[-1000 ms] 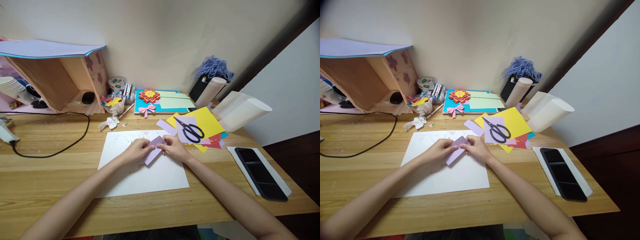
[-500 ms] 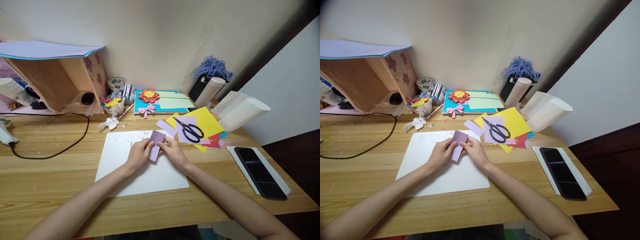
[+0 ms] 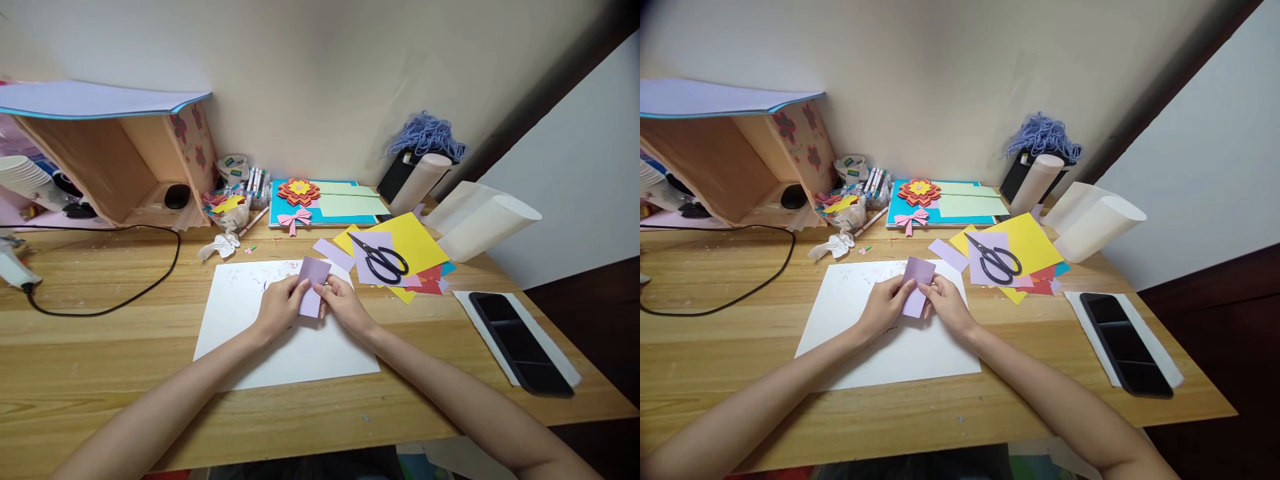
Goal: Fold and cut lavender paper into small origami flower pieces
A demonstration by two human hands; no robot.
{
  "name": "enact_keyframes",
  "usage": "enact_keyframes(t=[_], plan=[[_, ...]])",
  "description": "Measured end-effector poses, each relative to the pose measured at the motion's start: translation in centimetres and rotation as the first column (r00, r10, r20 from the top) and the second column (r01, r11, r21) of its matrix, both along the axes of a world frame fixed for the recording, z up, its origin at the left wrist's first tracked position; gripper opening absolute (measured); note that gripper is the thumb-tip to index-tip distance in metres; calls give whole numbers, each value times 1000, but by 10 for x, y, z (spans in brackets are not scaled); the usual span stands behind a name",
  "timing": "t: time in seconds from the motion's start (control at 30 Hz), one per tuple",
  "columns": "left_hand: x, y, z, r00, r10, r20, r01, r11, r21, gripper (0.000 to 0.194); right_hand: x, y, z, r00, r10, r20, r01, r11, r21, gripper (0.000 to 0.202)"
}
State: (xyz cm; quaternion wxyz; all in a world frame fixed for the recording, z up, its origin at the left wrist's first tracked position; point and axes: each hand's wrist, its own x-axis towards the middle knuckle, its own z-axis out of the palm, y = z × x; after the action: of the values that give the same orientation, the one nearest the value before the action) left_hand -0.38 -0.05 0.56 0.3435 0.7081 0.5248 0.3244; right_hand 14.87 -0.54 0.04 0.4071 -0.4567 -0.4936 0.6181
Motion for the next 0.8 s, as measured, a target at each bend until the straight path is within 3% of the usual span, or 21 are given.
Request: enact_keyframes(t=[0.17,0.37,0.6,0.8], plan=[[-1,0,0,1000,15,-5,-15,1000,5,37,4,3,2,995,97,-14,-97,995,-35,38],[-1,2,0,1000,-2,14,2,1000,-6,36,6,5,2,997,67,-25,-68,996,-50,37],[-2,4,-4,998,16,67,-14,999,-34,37,10,5,1,986,167,23,-166,984,-70,48],[-3,6,-4,996,22,86,-17,998,-65,39,9,5,2,969,237,-70,-244,963,-113,48]])
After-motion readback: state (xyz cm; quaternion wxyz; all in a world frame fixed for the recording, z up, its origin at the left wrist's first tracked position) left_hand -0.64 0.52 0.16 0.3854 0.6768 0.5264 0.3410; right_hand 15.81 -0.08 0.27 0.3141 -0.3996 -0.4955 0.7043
